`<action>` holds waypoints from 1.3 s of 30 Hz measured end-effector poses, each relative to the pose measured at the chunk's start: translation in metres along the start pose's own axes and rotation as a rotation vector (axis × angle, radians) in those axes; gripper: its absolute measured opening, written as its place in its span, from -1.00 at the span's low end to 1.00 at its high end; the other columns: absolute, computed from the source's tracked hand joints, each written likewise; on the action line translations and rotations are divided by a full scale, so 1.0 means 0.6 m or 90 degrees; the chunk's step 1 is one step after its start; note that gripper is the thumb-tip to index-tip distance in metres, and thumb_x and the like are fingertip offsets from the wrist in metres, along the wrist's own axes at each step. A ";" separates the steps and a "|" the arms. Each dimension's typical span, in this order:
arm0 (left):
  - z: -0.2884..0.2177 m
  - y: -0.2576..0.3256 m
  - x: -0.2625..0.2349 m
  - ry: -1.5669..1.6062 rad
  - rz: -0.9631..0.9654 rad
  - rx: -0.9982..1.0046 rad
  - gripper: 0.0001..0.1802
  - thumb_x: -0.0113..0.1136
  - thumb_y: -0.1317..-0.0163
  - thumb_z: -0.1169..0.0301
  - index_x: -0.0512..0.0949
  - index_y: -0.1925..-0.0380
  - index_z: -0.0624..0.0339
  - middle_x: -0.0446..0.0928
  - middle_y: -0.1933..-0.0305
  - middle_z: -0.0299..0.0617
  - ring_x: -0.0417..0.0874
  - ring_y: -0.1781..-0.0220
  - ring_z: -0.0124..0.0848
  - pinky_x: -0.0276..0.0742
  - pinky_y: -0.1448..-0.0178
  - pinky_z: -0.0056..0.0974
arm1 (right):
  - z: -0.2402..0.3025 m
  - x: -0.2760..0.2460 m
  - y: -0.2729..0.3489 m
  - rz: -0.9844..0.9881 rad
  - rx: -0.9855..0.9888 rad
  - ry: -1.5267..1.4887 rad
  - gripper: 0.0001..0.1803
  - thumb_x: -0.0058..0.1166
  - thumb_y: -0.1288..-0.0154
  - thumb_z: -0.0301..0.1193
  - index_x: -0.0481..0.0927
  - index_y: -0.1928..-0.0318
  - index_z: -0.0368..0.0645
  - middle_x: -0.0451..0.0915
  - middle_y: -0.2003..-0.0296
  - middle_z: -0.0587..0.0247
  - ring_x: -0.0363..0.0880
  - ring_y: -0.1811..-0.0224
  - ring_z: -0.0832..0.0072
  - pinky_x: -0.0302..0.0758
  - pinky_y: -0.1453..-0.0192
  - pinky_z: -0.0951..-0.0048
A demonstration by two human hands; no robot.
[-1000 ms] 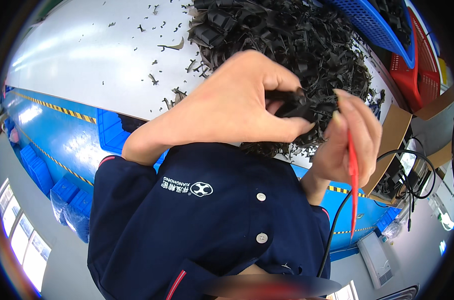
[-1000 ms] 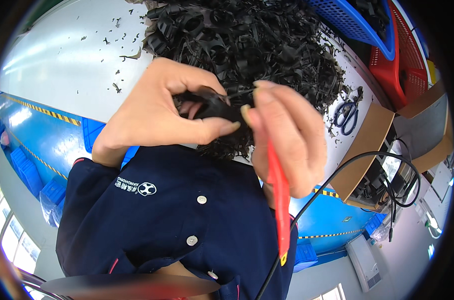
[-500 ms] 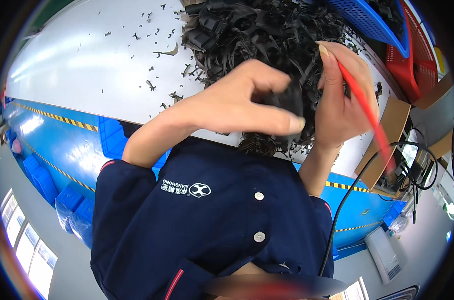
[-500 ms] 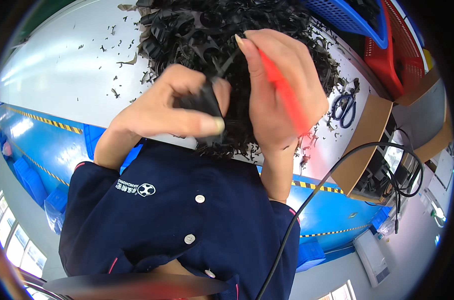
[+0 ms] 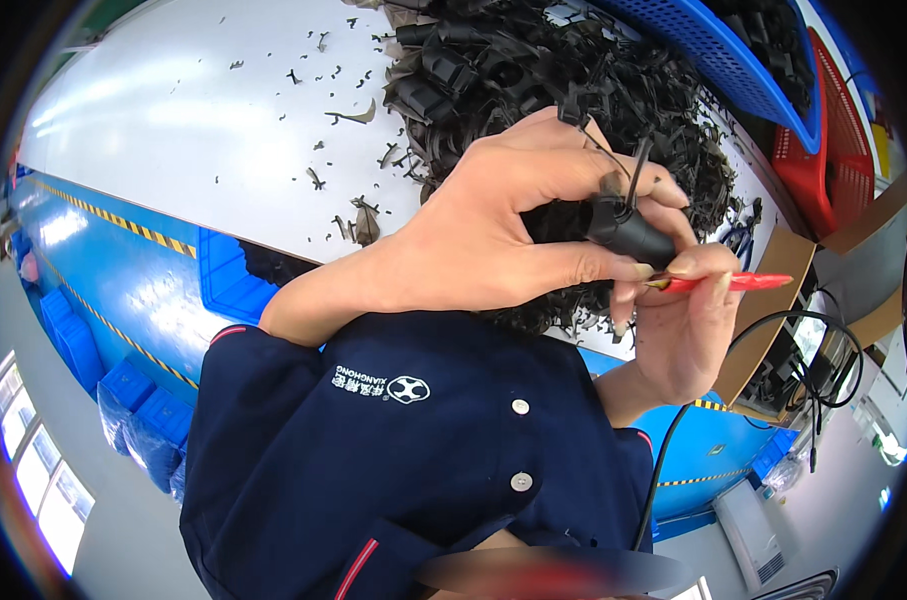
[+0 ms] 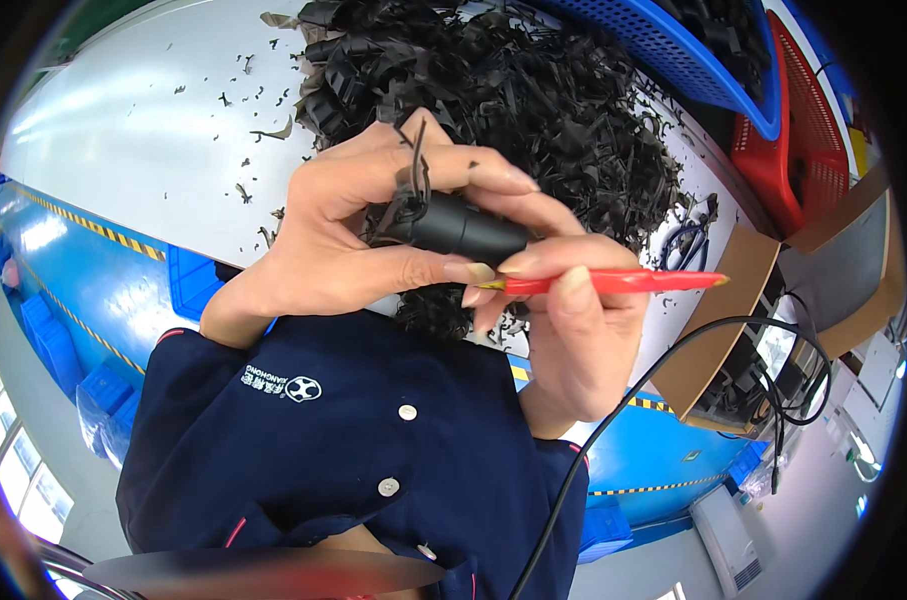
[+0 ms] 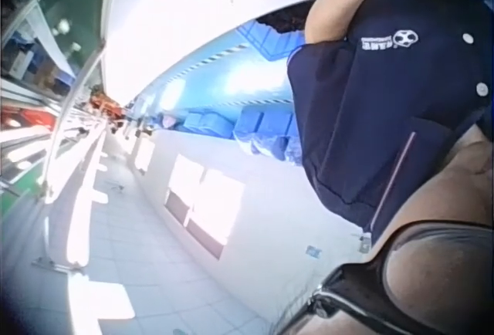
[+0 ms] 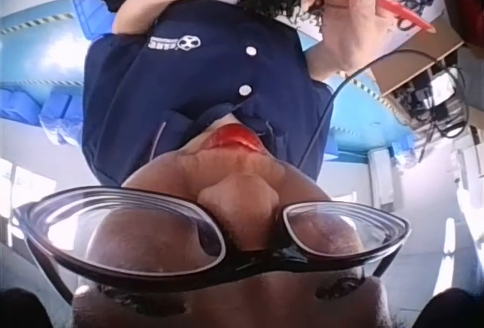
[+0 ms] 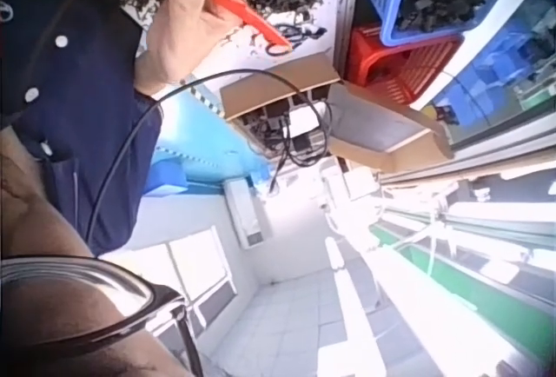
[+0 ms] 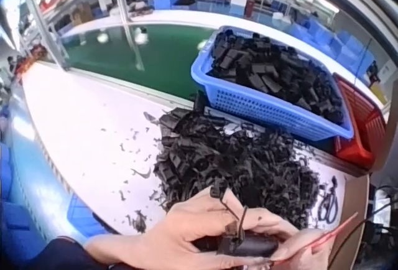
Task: The person cleans and deburrs black plastic components using a red handheld deburring tool.
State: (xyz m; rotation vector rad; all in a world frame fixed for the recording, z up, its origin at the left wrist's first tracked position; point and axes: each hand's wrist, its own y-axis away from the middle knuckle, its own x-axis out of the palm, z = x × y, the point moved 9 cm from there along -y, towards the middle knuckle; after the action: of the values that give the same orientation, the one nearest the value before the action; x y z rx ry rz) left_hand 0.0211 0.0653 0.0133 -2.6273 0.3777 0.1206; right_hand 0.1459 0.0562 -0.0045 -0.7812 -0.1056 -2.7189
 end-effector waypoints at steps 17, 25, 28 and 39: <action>0.028 0.033 -0.003 0.103 -0.085 -0.317 -0.82 0.03 -0.15 0.47 0.53 0.41 0.40 0.53 0.49 -0.15 0.49 0.45 -0.56 0.40 0.40 -0.48 | 0.040 0.034 0.028 -0.093 -0.379 0.530 -0.70 -0.12 -0.25 -0.33 0.47 0.31 -0.40 0.41 0.22 -0.22 0.49 0.56 0.39 0.47 0.53 0.55; 0.046 0.033 -0.005 0.201 -0.125 -0.327 -0.70 0.09 -0.10 0.55 0.42 0.14 0.44 0.51 0.21 -0.13 0.49 0.26 -0.57 0.42 0.18 -0.49 | 0.016 0.025 0.025 -0.016 -0.230 0.342 -0.82 0.09 -0.07 -0.46 0.55 0.35 -0.34 0.44 0.22 -0.19 0.49 0.55 0.49 0.42 0.48 0.64; 0.032 0.032 -0.003 0.121 -0.067 -0.310 -0.70 0.08 -0.12 0.51 0.41 0.15 0.44 0.46 0.11 -0.11 0.47 0.18 -0.52 0.39 0.11 -0.44 | 0.043 0.013 0.018 -0.045 -0.276 0.264 -0.66 0.00 -0.16 -0.24 0.54 0.37 -0.34 0.44 0.23 -0.24 0.42 0.68 0.57 0.31 0.61 0.70; -0.036 0.012 -0.016 -0.216 -0.046 -0.090 -0.61 0.38 0.31 0.51 0.54 0.36 0.32 0.50 0.53 -0.18 0.47 0.56 -0.43 0.34 0.50 -0.45 | 0.037 0.006 0.003 -0.092 -0.187 0.292 -0.67 -0.14 -0.25 -0.28 0.48 0.32 -0.38 0.47 0.25 -0.23 0.27 0.73 0.62 0.18 0.64 0.72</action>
State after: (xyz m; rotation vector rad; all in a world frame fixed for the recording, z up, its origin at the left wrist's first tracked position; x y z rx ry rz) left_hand 0.0104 0.0515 0.0307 -2.6868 0.1617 0.5790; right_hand 0.1550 0.0568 0.0160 -0.2045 0.3595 -3.0135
